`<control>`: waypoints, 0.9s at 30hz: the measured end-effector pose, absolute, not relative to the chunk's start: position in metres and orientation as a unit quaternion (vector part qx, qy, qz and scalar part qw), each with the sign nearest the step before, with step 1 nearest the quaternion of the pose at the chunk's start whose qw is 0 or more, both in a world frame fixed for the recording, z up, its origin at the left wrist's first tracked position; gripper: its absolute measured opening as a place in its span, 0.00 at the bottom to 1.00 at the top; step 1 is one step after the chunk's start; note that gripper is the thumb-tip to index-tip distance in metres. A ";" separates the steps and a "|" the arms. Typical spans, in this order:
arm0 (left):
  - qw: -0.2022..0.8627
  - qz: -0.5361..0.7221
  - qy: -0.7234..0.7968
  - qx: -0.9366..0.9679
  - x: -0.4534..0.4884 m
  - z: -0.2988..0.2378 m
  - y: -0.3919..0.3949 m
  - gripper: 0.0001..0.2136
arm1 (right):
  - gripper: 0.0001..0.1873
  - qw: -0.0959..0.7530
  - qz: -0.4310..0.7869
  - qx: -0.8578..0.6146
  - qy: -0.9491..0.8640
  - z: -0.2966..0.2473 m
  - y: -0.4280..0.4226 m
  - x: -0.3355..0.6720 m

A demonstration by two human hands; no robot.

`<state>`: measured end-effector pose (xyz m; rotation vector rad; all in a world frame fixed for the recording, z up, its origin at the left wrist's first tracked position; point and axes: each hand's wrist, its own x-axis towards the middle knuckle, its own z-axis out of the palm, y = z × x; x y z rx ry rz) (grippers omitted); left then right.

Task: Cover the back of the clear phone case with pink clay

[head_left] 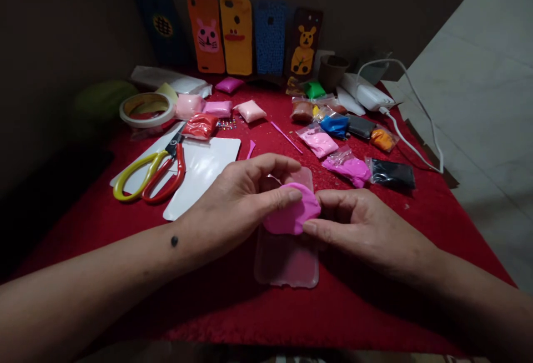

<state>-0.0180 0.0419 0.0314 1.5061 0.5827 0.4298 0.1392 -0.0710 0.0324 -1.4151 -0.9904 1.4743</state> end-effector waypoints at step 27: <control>0.651 0.194 0.269 0.683 -0.017 0.033 0.039 0.11 | 0.09 0.433 0.577 -0.593 -0.359 0.033 -0.071 0.140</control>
